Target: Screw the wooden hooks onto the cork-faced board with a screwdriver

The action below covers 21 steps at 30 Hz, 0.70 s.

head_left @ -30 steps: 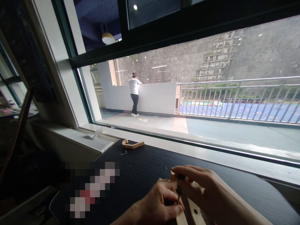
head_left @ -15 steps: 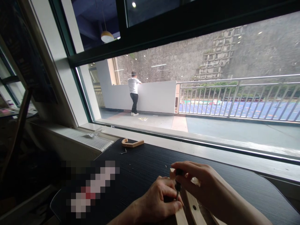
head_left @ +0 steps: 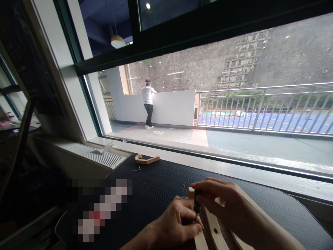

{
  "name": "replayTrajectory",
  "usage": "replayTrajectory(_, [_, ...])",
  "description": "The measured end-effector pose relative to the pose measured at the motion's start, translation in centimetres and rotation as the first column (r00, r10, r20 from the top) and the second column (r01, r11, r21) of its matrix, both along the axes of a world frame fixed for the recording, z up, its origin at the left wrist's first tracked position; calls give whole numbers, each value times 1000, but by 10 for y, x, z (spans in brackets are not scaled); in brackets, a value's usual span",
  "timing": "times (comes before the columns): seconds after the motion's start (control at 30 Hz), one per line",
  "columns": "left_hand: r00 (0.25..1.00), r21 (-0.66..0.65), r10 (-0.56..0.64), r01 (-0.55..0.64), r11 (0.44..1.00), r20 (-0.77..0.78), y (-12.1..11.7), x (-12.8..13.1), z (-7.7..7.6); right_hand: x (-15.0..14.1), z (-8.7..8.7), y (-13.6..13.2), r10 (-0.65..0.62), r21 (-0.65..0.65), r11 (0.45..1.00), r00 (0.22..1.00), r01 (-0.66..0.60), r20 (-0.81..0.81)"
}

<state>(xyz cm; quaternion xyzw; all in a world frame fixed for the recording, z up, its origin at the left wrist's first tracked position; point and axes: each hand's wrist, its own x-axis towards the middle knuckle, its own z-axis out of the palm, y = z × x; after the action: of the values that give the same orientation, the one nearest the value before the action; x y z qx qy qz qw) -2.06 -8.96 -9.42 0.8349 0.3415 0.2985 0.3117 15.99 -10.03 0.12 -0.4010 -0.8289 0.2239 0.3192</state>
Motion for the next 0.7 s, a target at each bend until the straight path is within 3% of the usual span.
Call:
replayTrajectory(0.23, [1000, -21, -14, 14, 1000, 11, 0, -1, 2, -1, 8, -9, 18, 34, 999, 999, -17, -36])
replayTrajectory(0.37, [997, -28, -55, 56, 998, 51, 0, -2, 2, -4, 10, -14, 65, -26, 997, 997, -66, -28])
replayTrajectory(0.7, [1000, -20, -4, 5, 1000, 20, -1, 1, 3, 1, -2, 0, -50, -44, 998, 998, 51, 25])
